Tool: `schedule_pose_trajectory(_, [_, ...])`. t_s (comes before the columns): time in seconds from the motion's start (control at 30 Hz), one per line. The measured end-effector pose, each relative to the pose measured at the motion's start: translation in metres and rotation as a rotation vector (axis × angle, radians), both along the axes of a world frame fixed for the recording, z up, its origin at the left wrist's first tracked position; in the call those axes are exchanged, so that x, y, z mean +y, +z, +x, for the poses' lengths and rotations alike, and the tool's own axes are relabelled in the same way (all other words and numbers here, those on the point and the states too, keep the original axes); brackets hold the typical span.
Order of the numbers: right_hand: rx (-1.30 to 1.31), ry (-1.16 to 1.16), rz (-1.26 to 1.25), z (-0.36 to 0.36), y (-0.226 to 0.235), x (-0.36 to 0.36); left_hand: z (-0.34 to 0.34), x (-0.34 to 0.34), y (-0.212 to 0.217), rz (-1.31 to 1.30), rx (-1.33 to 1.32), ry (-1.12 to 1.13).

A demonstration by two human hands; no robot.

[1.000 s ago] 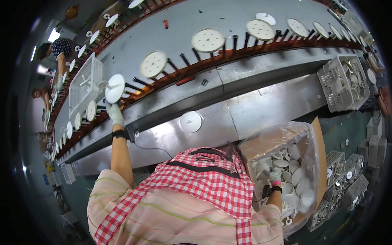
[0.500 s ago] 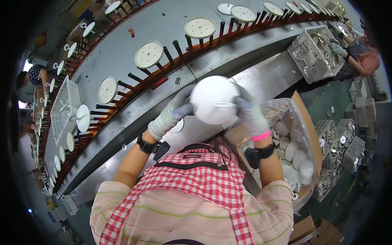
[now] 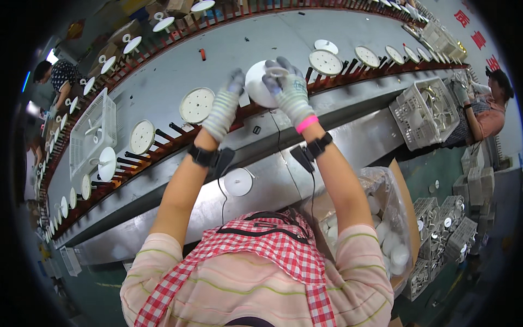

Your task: The person takes ceramic lids one by one from a large box and places them onto the spindles of a moving assembly line conveyor.

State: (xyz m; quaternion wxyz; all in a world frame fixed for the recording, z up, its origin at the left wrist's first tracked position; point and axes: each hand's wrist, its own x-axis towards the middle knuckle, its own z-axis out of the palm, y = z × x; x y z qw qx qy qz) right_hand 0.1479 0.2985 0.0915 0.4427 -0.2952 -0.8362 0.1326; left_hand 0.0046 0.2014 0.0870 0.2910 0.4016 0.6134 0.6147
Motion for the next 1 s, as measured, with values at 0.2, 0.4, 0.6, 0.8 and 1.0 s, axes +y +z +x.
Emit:
schedule_pose_trajectory(0.2, [-0.236,-0.143,-0.134,-0.050,-0.025,0.020,-0.040,0.038,0.010,-0.324,0.135,0.080])
schedule_pose_trajectory(0.4, [-0.251,0.157,0.225,-0.057,-0.040,0.024,-0.057,0.069,0.002,-0.566,0.109,-0.054])
schedule_pose_trajectory(0.6, [-0.532,0.017,-0.534,-0.110,-0.002,0.002,-0.079,0.043,0.012,-0.640,1.051,-0.132])
schedule_pose_trajectory(0.8, [-0.814,0.127,-0.340,-0.149,0.018,0.017,-0.116,0.023,-0.004,-0.621,0.788,0.057])
schedule_pose_trajectory(1.0, [-0.165,0.178,-0.196,-0.128,-0.033,-0.083,-0.149,-0.048,-0.037,-0.375,0.292,0.162])
